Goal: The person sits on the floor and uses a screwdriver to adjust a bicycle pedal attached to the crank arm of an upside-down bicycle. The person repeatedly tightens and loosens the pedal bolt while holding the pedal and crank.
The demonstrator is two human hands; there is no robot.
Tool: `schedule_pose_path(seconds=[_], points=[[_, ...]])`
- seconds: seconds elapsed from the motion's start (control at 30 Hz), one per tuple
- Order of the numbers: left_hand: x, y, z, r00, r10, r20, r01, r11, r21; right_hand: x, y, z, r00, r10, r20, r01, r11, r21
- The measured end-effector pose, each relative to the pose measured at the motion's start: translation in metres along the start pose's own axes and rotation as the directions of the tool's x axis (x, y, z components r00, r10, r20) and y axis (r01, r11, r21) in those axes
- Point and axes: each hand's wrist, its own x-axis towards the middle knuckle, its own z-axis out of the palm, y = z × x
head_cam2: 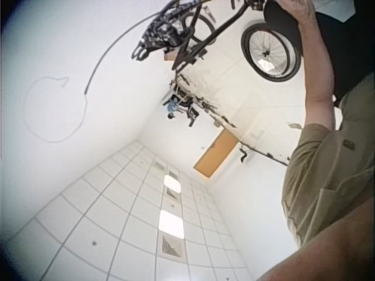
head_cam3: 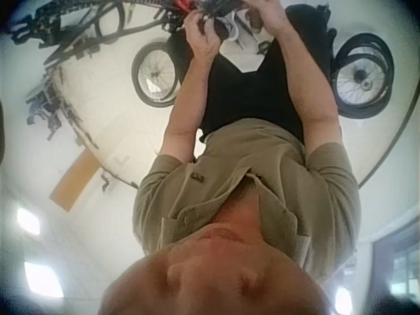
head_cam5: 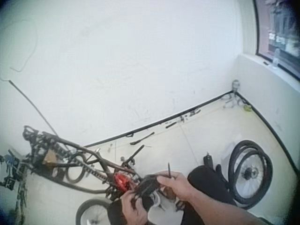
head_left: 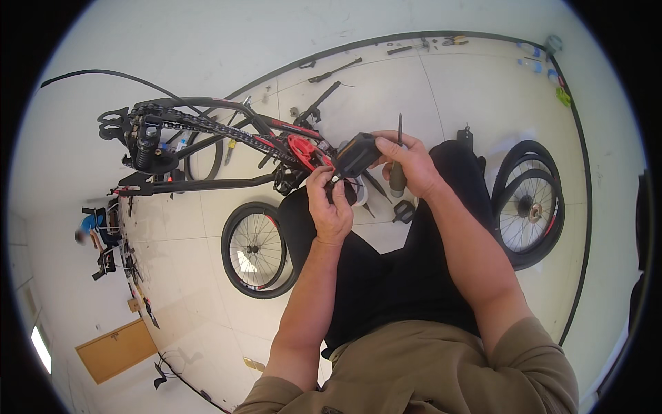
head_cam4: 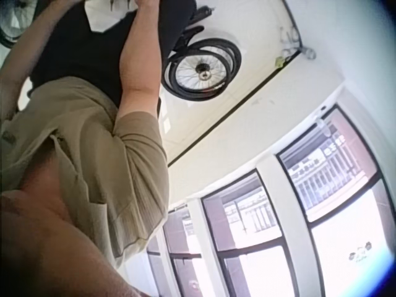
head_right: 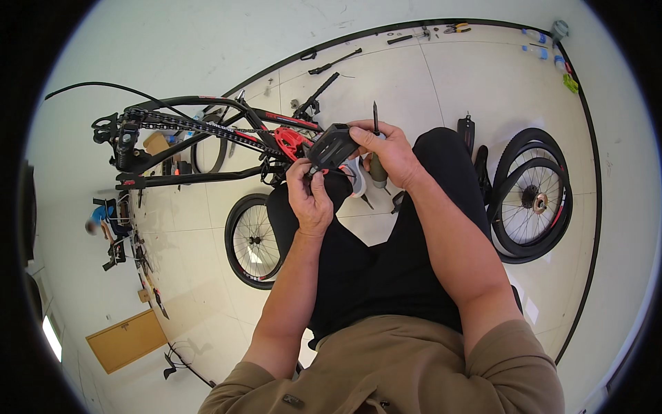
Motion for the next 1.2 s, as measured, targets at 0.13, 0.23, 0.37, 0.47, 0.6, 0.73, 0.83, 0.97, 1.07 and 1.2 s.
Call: schedule_pose_path(seconds=[0.13,0.23,0.37,0.47,0.6,0.73,0.83,0.97,1.07,1.2], points=[[0.002,0.008,0.003,1.0,-0.008,-0.003,0.007,0.998,-0.058,-0.002,-0.003,0.003,1.0,0.002,-0.01,-0.002,1.0,0.001],[0.003,0.009,0.002,1.0,0.008,0.015,-0.007,0.997,-0.081,-0.002,-0.003,0.002,1.0,-0.003,-0.013,0.003,1.0,0.011],[0.003,0.01,0.002,0.999,-0.026,0.02,0.028,0.996,-0.085,-0.001,-0.001,0.001,1.0,0.001,0.003,-0.001,0.999,0.032],[0.001,0.003,0.0,1.0,-0.017,0.01,0.017,1.0,-0.009,-0.003,-0.004,0.007,1.0,-0.01,-0.017,0.01,0.999,0.052],[0.002,0.002,0.001,1.0,-0.005,0.019,0.004,0.998,0.06,-0.001,0.0,0.003,1.0,0.001,-0.015,0.0,0.998,0.068],[0.005,0.001,-0.001,0.999,0.04,0.032,-0.043,0.992,0.119,-0.001,0.0,0.003,1.0,0.009,-0.02,-0.008,0.998,0.062],[0.003,0.001,0.001,1.0,-0.014,-0.009,0.014,1.0,-0.024,-0.002,-0.003,0.006,1.0,0.015,-0.026,-0.013,0.998,0.066],[0.001,0.012,0.006,0.999,-0.012,-0.045,0.002,0.977,-0.212,-0.003,-0.005,0.006,0.999,0.011,-0.037,-0.009,0.999,0.045],[0.001,0.003,0.003,1.0,-0.01,-0.016,0.008,0.991,-0.13,-0.002,-0.004,0.006,0.999,0.0,-0.044,0.001,1.0,0.027],[0.0,-0.001,0.001,1.0,-0.014,-0.016,0.013,0.998,-0.068,-0.001,-0.003,0.006,0.999,0.005,-0.052,-0.004,1.0,0.024]])
